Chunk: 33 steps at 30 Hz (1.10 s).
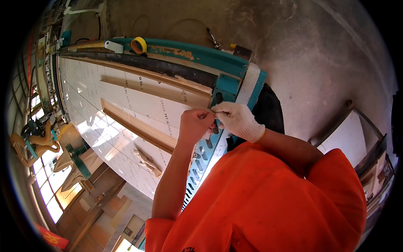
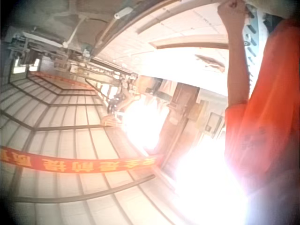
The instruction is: The person positions and applies a rectangular veneer panel onto a large wood-based board using a large industrial vacuum press machine.
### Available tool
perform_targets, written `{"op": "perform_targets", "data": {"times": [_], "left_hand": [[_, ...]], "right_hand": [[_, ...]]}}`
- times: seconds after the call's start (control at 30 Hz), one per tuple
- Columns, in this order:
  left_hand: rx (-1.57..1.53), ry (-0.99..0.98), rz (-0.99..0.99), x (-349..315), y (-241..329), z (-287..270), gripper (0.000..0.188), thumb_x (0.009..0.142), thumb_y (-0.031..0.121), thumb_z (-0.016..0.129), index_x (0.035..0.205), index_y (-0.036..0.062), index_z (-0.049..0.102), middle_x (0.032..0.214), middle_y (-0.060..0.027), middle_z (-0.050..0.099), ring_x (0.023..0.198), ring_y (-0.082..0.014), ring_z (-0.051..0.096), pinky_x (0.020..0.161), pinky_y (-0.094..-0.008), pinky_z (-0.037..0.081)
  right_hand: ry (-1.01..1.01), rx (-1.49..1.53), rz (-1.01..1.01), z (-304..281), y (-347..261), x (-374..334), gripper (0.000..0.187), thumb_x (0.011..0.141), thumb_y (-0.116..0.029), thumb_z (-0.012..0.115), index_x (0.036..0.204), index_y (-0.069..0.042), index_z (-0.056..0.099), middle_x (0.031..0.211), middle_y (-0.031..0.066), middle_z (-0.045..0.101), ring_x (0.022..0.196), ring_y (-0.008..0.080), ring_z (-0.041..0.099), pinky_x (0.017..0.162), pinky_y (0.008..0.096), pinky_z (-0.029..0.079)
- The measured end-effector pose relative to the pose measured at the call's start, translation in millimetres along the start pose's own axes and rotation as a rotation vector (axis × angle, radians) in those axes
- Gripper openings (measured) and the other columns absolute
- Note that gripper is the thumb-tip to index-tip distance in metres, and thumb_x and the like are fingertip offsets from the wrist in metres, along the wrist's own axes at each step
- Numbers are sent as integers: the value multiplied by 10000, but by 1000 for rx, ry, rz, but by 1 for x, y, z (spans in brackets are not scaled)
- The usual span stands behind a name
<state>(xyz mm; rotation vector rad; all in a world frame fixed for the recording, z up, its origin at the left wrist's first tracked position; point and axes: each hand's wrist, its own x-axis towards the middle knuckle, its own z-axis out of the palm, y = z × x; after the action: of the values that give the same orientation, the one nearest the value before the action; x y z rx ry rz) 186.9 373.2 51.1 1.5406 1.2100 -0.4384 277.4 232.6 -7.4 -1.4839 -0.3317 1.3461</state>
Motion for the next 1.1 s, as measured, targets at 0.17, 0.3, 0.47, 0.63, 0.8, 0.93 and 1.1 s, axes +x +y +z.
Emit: {"op": "perform_targets", "data": {"times": [0.17, 0.3, 0.47, 0.63, 0.8, 0.93, 1.1], "left_hand": [[-35, -4, -5, 2, -4, -2, 195, 909, 91, 683, 864, -90, 741, 697, -110, 717, 599, -145, 702, 571, -282, 580], [-13, 41, 8, -3, -1, 1, 201, 912, 60, 634, 784, -75, 712, 710, -106, 703, 605, -158, 697, 581, -266, 571], [-42, 0, -41, -4, 1, -5, 187, 909, 71, 647, 806, -69, 717, 717, -96, 707, 619, -171, 719, 589, -263, 576], [-39, -14, -46, -2, 1, -4, 177, 905, 76, 659, 813, -63, 719, 719, -95, 707, 617, -171, 720, 588, -262, 575], [-52, 28, -51, -5, 1, -1, 181, 906, 76, 658, 812, -67, 716, 717, -97, 705, 611, -170, 715, 580, -268, 577], [-64, 44, -22, -3, -6, 1, 171, 904, 71, 667, 833, -78, 713, 720, -102, 707, 614, -166, 713, 583, -271, 584], [-62, 43, -10, -1, -10, 0, 157, 897, 70, 690, 876, -82, 727, 738, -116, 722, 638, -163, 727, 597, -268, 591]], "right_hand": [[-17, 21, 9, -1, 0, 0, 235, 992, -158, 577, 1132, -59, 737, 960, 83, 746, 707, 193, 727, 657, 313, 575], [-24, 37, -13, -1, 3, 0, 238, 992, -153, 573, 1137, -52, 733, 954, 87, 748, 707, 190, 733, 650, 312, 576], [-29, 29, 18, -3, 2, 0, 255, 993, -151, 563, 1162, -47, 722, 939, 119, 751, 694, 202, 738, 653, 324, 581], [-33, 6, -19, -2, 8, 2, 269, 997, -168, 550, 1171, -53, 721, 948, 135, 755, 694, 218, 741, 659, 332, 584], [-27, -13, -10, -3, 6, 2, 243, 1000, -136, 579, 1161, -25, 723, 935, 109, 754, 706, 172, 736, 639, 281, 588], [11, -58, -76, -1, 9, 3, 227, 998, -110, 596, 1154, -10, 728, 930, 89, 755, 708, 141, 733, 625, 254, 588], [-21, -38, -20, -2, 6, 2, 269, 997, -179, 545, 1155, -66, 732, 972, 123, 748, 752, 246, 739, 701, 348, 583]]}}
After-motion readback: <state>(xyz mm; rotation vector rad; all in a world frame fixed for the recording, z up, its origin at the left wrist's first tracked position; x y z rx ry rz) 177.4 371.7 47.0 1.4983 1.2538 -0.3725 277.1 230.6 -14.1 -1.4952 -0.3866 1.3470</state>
